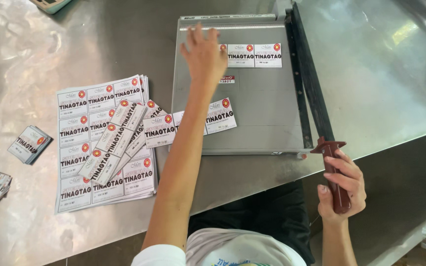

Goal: The person uses a manual paper trimmer to cut a stack of printed label sheets into smaller strips. They align the sheets, press the lever to cut, and then separate the cut strips, repeating the process with additional sheets.

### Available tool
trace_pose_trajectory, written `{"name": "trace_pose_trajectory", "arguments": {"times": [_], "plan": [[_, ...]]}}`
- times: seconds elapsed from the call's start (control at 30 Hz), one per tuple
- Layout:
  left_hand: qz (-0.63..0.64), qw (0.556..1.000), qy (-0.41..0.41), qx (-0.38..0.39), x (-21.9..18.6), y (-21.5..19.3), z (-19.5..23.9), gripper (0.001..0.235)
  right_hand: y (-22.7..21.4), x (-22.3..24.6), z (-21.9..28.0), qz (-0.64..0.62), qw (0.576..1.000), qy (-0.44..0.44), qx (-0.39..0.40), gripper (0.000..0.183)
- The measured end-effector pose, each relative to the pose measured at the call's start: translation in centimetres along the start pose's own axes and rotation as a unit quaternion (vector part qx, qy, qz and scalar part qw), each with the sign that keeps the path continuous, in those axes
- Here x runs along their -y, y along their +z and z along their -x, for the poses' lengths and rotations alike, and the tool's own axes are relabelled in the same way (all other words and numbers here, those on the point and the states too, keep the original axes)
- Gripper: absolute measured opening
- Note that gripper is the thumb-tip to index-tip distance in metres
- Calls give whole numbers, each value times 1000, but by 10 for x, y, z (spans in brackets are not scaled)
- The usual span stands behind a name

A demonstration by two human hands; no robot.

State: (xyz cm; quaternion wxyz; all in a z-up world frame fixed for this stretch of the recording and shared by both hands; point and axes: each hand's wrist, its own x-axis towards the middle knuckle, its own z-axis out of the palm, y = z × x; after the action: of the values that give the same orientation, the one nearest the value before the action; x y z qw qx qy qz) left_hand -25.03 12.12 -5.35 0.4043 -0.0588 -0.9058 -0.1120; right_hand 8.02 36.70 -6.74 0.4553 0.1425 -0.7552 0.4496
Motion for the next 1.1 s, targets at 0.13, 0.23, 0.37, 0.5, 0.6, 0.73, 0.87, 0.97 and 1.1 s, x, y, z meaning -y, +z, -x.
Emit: {"name": "trace_pose_trajectory", "arguments": {"times": [0.13,0.23,0.37,0.5,0.6,0.73,0.87,0.97,1.1], "plan": [[116,972,69,191,-41,12,21,40,13,2,-8,-45,997,-21,-58,32],[159,958,68,230,-53,10,27,38,23,5,-32,-113,987,-57,-97,34],[179,951,99,234,-60,6,23,35,10,2,-104,-147,982,-110,-46,36],[193,939,102,265,-88,28,18,33,5,18,-152,-184,982,-46,-19,25],[183,944,90,259,-110,46,13,32,18,26,-158,-172,981,-84,-42,26],[179,948,76,252,-121,61,15,31,19,30,-132,-165,981,-83,-66,29],[196,950,53,238,-123,66,6,34,26,28,-113,-177,976,-77,-101,29],[197,949,51,243,-125,70,3,33,27,26,-108,-172,975,-74,-119,30],[202,949,45,237,-128,75,-2,31,29,25,-102,-168,974,-78,-128,30]]}}
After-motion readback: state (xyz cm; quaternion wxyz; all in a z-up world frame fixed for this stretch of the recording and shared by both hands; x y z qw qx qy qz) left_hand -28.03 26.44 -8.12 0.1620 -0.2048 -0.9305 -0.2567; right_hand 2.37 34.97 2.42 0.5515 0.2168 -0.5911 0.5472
